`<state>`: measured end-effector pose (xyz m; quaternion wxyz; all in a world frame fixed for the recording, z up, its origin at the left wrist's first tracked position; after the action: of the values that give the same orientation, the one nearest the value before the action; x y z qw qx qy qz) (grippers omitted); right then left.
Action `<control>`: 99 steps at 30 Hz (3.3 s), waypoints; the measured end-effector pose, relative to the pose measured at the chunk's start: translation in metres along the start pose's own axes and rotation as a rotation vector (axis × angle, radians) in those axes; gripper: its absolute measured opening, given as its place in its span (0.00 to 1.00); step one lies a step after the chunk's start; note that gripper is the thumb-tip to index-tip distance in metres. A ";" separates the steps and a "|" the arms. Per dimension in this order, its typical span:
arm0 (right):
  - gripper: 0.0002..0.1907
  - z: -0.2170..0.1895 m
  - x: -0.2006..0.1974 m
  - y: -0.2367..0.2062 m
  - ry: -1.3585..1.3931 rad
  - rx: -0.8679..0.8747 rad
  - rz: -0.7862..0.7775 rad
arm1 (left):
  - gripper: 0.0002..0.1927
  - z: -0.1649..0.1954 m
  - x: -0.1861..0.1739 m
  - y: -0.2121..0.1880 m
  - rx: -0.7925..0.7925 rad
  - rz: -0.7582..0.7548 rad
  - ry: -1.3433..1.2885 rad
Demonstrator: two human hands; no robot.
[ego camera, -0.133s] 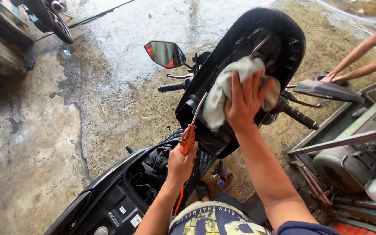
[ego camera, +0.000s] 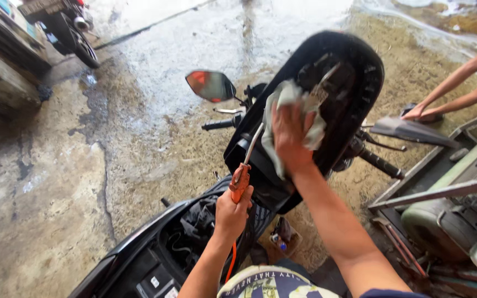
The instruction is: The person uses a cloth and an air blower to clean the seat and rear body panels of a black motorcycle. They wipe the seat, footrests, and rear fender while intermittently blowing air into crevices to remove dust.
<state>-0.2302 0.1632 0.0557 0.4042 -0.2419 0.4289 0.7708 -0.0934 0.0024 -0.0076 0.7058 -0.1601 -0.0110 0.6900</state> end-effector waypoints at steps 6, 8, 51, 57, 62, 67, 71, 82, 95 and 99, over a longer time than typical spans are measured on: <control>0.24 0.016 -0.039 -0.017 0.332 0.069 0.232 | 0.21 0.013 -0.005 0.013 0.085 0.002 0.010; 0.25 0.030 -0.035 -0.007 0.229 0.146 0.203 | 0.22 0.012 -0.004 0.014 0.109 0.017 0.010; 0.27 -0.002 -0.127 -0.186 1.284 0.493 0.353 | 0.17 -0.060 -0.062 -0.178 0.203 -0.333 -0.233; 0.31 -0.066 -0.189 -0.212 1.375 0.211 0.319 | 0.09 -0.039 -0.116 -0.240 0.717 -0.040 -0.495; 0.27 -0.110 -0.214 -0.240 1.466 -0.143 0.345 | 0.13 -0.071 -0.136 -0.269 0.667 0.164 -0.523; 0.09 -0.158 -0.194 -0.219 1.894 0.149 -0.102 | 0.11 -0.111 -0.136 -0.283 0.675 0.328 -0.471; 0.11 -0.228 -0.241 -0.197 1.703 -0.534 0.059 | 0.15 -0.142 -0.134 -0.296 0.488 0.577 -0.277; 0.12 -0.349 -0.099 -0.226 1.268 -0.297 -0.643 | 0.24 -0.251 -0.184 -0.357 0.027 1.049 -0.485; 0.27 -0.451 -0.215 -0.218 1.428 -0.748 -0.467 | 0.21 -0.307 -0.195 -0.383 0.087 1.004 -0.722; 0.24 -0.476 -0.243 -0.206 1.402 -0.699 -0.546 | 0.20 -0.319 -0.205 -0.385 -0.017 0.891 -0.725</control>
<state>0.0890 -0.2827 -0.1108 0.1177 -0.8735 0.2432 0.4050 0.3457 -0.2636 -0.1755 0.2966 0.0917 -0.1893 0.9315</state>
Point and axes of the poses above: each hand's wrist, its own y-axis towards the middle knuckle, its own x-axis out of the palm, z = x × y, the point moved 7 cm from there along y, towards the middle knuckle, and after that the axes turned 4 degrees about -z, right-handed, at the moved point
